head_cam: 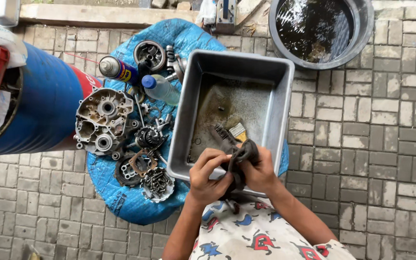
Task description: The person scrubs small mechanical parts with a wire brush and wipes them with a rag. They repeatedly pick up parts from a blue tarp, clean them over a metal tray, and place them back down.
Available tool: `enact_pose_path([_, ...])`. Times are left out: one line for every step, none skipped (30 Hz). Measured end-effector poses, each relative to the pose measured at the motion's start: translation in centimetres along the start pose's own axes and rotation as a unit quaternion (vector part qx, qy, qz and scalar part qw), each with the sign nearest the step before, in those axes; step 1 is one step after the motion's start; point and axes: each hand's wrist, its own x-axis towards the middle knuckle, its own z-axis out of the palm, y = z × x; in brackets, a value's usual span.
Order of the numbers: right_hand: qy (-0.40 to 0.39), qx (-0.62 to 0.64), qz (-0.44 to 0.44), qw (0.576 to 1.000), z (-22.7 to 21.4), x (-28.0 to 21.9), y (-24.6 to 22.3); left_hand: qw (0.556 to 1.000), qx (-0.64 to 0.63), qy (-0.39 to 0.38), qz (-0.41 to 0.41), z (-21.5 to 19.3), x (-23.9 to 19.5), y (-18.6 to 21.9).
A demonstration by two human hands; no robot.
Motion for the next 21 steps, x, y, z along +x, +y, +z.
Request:
enact_pose_path([-0.001, -0.002, -0.003, 1.0, -0.1, 0.1, 0.0, 1.0, -0.001, 0.001, 0.003, 0.3, 0.7, 0.2])
enact_pose_path([-0.017, 0.011, 0.035, 0.999, -0.1, 0.1, 0.0, 1.0, 0.008, -0.007, -0.005, 0.5, 1.2, 0.4])
enact_pose_path([-0.034, 0.023, 0.074, 0.996, -0.1, 0.0, 0.0, 1.0, 0.017, -0.016, -0.014, 0.6, 1.8, 0.7])
enact_pose_path([-0.034, 0.024, 0.072, 0.997, -0.4, 0.1, 0.2, 1.0, 0.018, -0.016, -0.012, 0.7, 1.8, 0.3])
enact_pose_path([-0.053, 0.081, 0.089, 0.991, -0.7, 0.1, 0.3, 0.999, 0.036, -0.023, -0.009, 0.7, 1.8, 0.0])
enact_pose_path([-0.074, 0.138, 0.104, 0.982, -1.0, 0.3, 0.4, 0.998, 0.054, -0.029, -0.004, 0.8, 1.9, -0.4])
enact_pose_path([-0.077, 0.139, 0.101, 0.982, -0.8, 0.6, -0.2, 0.998, 0.056, -0.028, -0.001, 0.9, 2.0, -0.5])
enact_pose_path([-0.073, 0.134, 0.106, 0.983, -0.7, 0.8, -0.8, 0.999, 0.052, -0.01, 0.014, 1.0, 2.1, -0.6])
enact_pose_path([-0.069, 0.129, 0.112, 0.983, -0.5, 1.0, -1.4, 0.998, 0.048, 0.009, 0.029, 1.2, 2.2, -0.7])
enact_pose_path([-0.071, 0.127, 0.108, 0.983, -0.9, 1.1, -0.4, 0.998, 0.048, 0.01, 0.032, 1.3, 2.2, -1.0])
enact_pose_path([-0.085, 0.144, 0.084, 0.982, -1.3, 1.2, 0.6, 0.999, 0.037, 0.013, 0.026, 1.4, 2.2, -1.2])
enact_pose_path([-0.097, 0.162, 0.063, 0.98, -1.5, 1.1, 1.6, 0.999, 0.029, 0.015, 0.017, 1.3, 1.9, -1.3])
enact_pose_path([-0.097, 0.163, 0.063, 0.98, -1.8, 1.4, 1.6, 0.999, 0.03, 0.014, 0.017, 1.3, 2.3, -1.1])
enact_pose_path([-0.078, 0.147, 0.062, 0.984, -2.0, 1.5, 1.6, 1.0, 0.0, 0.003, -0.002, 1.2, 2.5, -0.8])
enact_pose_path([-0.058, 0.131, 0.062, 0.988, -2.2, 1.6, 1.6, 0.999, -0.029, -0.009, -0.021, 1.2, 2.7, -0.5])
enact_pose_path([-0.058, 0.132, 0.064, 0.987, -2.3, 1.7, 1.7, 0.999, -0.028, -0.009, -0.023, 1.1, 2.3, -0.5])
enact_pose_path([-0.062, 0.126, 0.056, 0.988, -2.3, 1.8, 1.8, 0.999, -0.036, -0.014, -0.033, 1.0, 2.0, -0.6])
enact_pose_path([-0.063, 0.12, 0.05, 0.99, -2.4, 1.7, 1.8, 0.998, -0.046, -0.02, -0.045, 1.0, 1.6, -0.5])
enact_pose_path([-0.061, 0.121, 0.052, 0.989, -1.8, 2.4, 0.4, 0.998, -0.047, -0.021, -0.047, 0.9, 1.6, -0.4])
enact_pose_path([-0.065, 0.093, 0.042, 0.993, -1.2, 3.3, -0.8, 0.998, -0.031, -0.024, -0.042, 0.8, 1.7, -0.5])
enact_pose_path([-0.07, 0.066, 0.033, 0.995, -0.6, 4.2, -2.1, 0.999, -0.016, -0.028, -0.036, 0.7, 1.9, -0.6])
